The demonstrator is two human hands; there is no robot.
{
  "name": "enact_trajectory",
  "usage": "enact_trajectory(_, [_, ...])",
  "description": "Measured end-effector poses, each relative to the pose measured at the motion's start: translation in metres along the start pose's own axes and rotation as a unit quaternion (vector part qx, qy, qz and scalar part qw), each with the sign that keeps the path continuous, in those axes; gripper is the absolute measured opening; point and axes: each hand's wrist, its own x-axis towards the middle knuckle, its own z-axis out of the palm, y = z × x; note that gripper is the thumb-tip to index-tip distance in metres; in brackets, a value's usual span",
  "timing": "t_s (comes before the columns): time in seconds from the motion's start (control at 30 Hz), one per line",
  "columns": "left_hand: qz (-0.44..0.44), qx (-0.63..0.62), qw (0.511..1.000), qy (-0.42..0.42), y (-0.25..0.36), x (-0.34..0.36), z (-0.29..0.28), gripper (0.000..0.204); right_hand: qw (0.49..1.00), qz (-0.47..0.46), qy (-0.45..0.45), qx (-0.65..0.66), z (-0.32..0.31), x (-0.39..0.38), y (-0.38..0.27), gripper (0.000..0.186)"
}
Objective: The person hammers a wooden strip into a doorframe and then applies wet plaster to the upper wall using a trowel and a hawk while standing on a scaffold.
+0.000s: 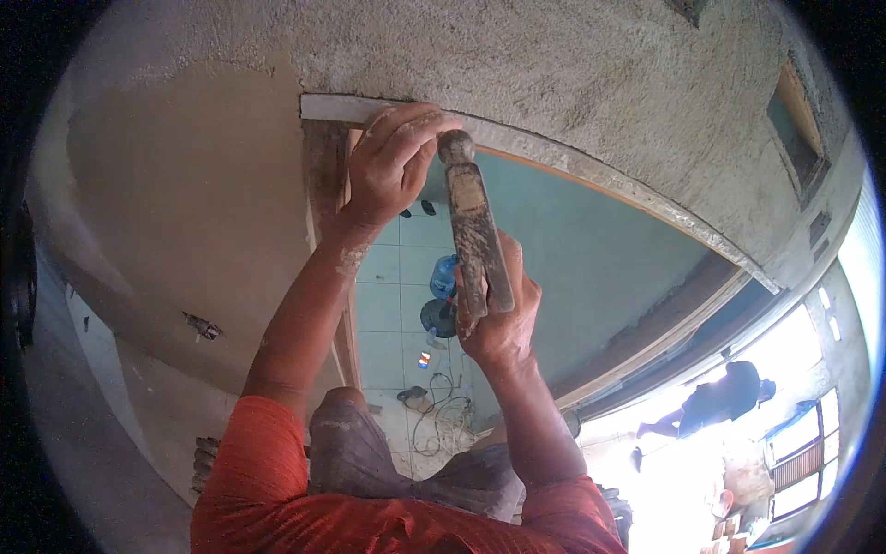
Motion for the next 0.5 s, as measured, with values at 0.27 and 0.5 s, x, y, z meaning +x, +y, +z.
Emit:
enact_trajectory(0.27, [-0.003,0.033,0.999,0.030,0.003,-0.001,0.003,0.030,0.991,-0.085,0.094,-0.048,0.006,0.006,-0.012,0.037])
enact_trajectory(0.5, [0.005,0.037,0.999,0.034,0.007,0.002,0.004,0.028,0.984,-0.079,0.008,-0.159,0.002,-0.001,0.027,0.023])
